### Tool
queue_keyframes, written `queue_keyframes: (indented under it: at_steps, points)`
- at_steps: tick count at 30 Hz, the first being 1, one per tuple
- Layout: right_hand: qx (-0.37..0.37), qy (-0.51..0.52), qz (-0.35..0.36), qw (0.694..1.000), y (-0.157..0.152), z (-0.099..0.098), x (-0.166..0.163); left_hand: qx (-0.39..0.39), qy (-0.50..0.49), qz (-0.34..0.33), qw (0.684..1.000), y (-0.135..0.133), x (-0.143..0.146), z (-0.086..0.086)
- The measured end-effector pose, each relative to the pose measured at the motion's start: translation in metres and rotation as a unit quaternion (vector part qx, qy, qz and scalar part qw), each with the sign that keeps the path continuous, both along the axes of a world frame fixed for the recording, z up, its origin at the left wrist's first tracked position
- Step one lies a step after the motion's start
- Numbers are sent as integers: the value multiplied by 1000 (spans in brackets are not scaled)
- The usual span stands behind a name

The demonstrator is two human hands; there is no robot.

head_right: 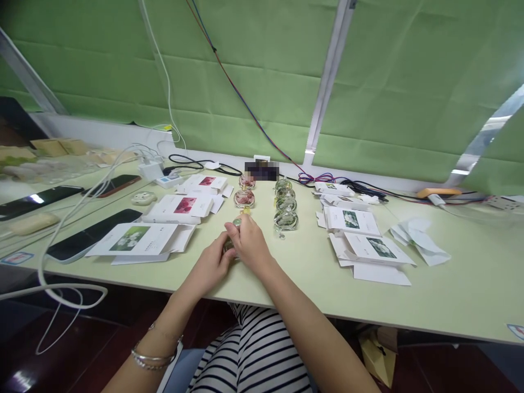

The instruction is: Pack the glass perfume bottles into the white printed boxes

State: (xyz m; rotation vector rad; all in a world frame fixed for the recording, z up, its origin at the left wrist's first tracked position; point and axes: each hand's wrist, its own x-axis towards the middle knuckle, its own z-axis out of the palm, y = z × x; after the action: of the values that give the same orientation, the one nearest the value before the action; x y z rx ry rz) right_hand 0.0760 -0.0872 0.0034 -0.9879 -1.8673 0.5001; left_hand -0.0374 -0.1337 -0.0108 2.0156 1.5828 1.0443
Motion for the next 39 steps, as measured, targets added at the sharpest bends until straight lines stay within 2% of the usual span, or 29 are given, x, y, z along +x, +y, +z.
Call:
queue_keyframes:
  at_steps: [4,7,10,15,19,21,24,26,29,32,36,39]
  points:
    - [14,123,-54,991,5,24,0,-1,6,8,1000,0,0,-2]
    - [29,136,-92,986,18,35,4,5,3,25,1000,-2,-1,-4]
    - [-28,75,-121,989,32,21,9,10,4,41,999,-2,-2,-6]
    - [-140,-45,-48,988,43,-20,17,20,7,52,998,-2,-3,-8]
    - [-156,-84,7,984,41,-23,24,17,7,72,997,-3,-4,-8]
    - [-133,-49,10,990,35,-15,26,20,8,70,997,-3,-5,-7]
    - [-34,-3,14,999,20,5,25,20,6,65,998,-3,-5,-7]
    - [14,-32,53,998,10,18,22,19,4,65,998,-3,-5,-6]
    - [30,-85,79,993,2,32,14,13,3,64,998,-2,-5,-6]
    - [54,-125,58,989,-1,33,7,2,4,62,998,-2,-4,-5]
    - [97,-179,28,979,0,18,0,3,7,69,998,-1,-4,-6]
    - [158,-155,12,975,1,22,2,3,12,71,997,0,-3,-8]
